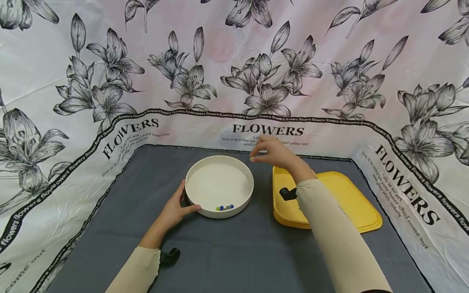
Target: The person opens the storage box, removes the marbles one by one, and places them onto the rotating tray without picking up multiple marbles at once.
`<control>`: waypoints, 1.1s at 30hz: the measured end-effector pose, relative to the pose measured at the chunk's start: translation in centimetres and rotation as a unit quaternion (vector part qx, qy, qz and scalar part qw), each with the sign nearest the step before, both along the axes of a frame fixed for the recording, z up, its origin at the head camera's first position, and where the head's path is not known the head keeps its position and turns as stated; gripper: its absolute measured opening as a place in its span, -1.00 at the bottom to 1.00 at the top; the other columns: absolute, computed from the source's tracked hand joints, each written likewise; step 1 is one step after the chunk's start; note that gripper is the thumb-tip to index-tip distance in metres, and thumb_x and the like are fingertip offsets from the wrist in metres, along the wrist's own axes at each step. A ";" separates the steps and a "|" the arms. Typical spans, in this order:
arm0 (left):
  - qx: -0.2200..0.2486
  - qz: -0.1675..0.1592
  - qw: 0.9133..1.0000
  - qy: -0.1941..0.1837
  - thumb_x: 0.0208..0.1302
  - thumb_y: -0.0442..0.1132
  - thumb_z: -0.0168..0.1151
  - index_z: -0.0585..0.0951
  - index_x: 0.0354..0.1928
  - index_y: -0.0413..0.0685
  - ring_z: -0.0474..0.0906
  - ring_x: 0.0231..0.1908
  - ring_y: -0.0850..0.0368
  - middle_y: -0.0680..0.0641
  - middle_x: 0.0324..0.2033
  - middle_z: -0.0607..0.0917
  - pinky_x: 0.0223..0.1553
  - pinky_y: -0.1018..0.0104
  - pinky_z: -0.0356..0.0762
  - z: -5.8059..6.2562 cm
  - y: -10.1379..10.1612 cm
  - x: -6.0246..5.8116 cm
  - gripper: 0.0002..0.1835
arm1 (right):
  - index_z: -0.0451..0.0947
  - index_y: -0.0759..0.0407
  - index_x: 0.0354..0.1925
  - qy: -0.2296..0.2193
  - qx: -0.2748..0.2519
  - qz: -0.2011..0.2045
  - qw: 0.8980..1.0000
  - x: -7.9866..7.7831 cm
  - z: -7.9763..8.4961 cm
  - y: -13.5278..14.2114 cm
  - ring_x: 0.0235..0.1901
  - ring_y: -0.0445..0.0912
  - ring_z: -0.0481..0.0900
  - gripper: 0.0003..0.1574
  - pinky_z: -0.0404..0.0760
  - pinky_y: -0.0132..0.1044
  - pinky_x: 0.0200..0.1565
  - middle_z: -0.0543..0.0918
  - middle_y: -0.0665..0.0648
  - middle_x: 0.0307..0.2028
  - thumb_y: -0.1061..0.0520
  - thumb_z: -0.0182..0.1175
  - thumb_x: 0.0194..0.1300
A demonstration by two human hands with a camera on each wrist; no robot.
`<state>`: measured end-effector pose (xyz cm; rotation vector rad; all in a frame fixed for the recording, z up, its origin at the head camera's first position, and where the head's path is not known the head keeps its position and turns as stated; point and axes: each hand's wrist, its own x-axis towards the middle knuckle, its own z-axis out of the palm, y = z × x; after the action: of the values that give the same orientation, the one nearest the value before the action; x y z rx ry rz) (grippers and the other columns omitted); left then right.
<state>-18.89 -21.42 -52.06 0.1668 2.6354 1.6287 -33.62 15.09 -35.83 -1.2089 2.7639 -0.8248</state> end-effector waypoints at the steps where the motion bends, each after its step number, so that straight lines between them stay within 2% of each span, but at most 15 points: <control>1: 0.000 0.001 1.000 0.000 0.13 0.04 0.58 -0.25 0.66 -0.09 0.00 0.59 -0.17 -0.21 0.62 -0.04 0.54 -0.10 0.13 -0.1 0.0 0.0 0.36 | 0.83 0.00 -0.18 0.002 -0.002 0.000 1.000 -0.1 0.0 -0.5 -0.19 -0.01 0.33 -0.86 0.31 -0.14 -0.19 0.49 0.11 -0.23 0.06 0.48 0.27; 7: 0.001 0.007 1.000 -0.013 0.13 0.05 0.58 -0.25 0.66 -0.07 -0.01 0.59 -0.15 -0.20 0.63 -0.05 0.54 -0.08 0.11 -0.3 -0.1 0.2 0.36 | 0.82 0.04 -0.16 -0.016 -0.024 0.006 1.000 -0.5 -0.8 -3.5 -0.21 -0.04 0.34 -0.85 0.38 -0.17 -0.18 0.50 0.15 -0.19 0.08 0.47 0.29; 10: 0.000 0.006 1.000 -0.012 0.13 0.05 0.57 -0.26 0.66 -0.07 -0.01 0.59 -0.16 -0.20 0.63 -0.04 0.54 -0.09 0.11 -0.3 -0.1 0.1 0.36 | 0.82 0.04 -0.14 -0.039 -0.040 0.005 0.998 -0.6 -1.4 -4.8 -0.17 0.03 0.36 -0.84 0.41 -0.16 -0.16 0.48 0.19 -0.17 0.07 0.45 0.31; 14: 0.008 0.000 1.000 -0.002 0.14 0.01 0.57 -0.27 0.65 -0.09 0.00 0.58 -0.19 -0.22 0.62 -0.04 0.54 -0.13 0.11 -0.2 -0.1 -0.1 0.35 | 0.81 0.07 -0.09 -0.060 -0.050 -0.012 0.997 -1.0 -2.3 -6.0 -0.11 0.14 0.38 -0.78 0.43 -0.16 -0.14 0.48 0.20 -0.14 0.06 0.46 0.30; 18: 0.010 0.002 1.000 -0.004 0.13 0.01 0.58 -0.27 0.66 -0.09 0.00 0.58 -0.18 -0.21 0.62 -0.04 0.54 -0.13 0.11 -0.2 -0.1 -0.1 0.37 | 0.79 0.14 -0.03 -0.074 -0.046 -0.031 0.996 -1.3 -3.3 -6.7 -0.11 0.09 0.36 -0.67 0.41 -0.16 -0.14 0.44 0.11 -0.17 0.03 0.47 0.28; 24: 0.005 0.007 1.000 -0.006 0.11 0.02 0.60 -0.26 0.66 -0.07 0.02 0.58 -0.16 -0.19 0.62 -0.03 0.53 -0.11 0.13 -0.3 -0.1 0.1 0.37 | 0.79 0.11 -0.03 -0.080 -0.049 -0.042 0.995 -1.3 -3.7 -6.0 -0.12 -0.01 0.33 -0.69 0.43 -0.14 -0.11 0.43 0.07 -0.15 0.01 0.45 0.31; 28: 0.004 0.008 1.000 -0.003 0.11 0.01 0.60 -0.25 0.66 -0.08 0.02 0.58 -0.16 -0.20 0.62 -0.02 0.53 -0.11 0.13 -0.3 -0.1 0.2 0.37 | 0.79 0.07 -0.02 -0.079 -0.062 -0.048 0.994 -0.8 -3.3 -4.6 -0.11 0.01 0.33 -0.71 0.43 -0.10 -0.10 0.43 0.11 -0.12 0.01 0.43 0.33; 33: 0.001 0.005 1.000 -0.002 0.11 0.04 0.59 -0.25 0.66 -0.09 0.03 0.58 -0.16 -0.22 0.62 0.01 0.53 -0.10 0.14 -0.2 -0.1 0.0 0.37 | 0.79 0.03 -0.05 -0.051 -0.066 -0.060 0.995 -0.1 -2.8 -2.8 -0.13 0.05 0.32 -0.73 0.40 -0.06 -0.13 0.45 0.21 -0.13 0.00 0.45 0.31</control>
<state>-18.86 -21.48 -52.25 0.1496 2.6373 1.6324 -33.68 12.32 -38.63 -0.9932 2.7604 -1.0630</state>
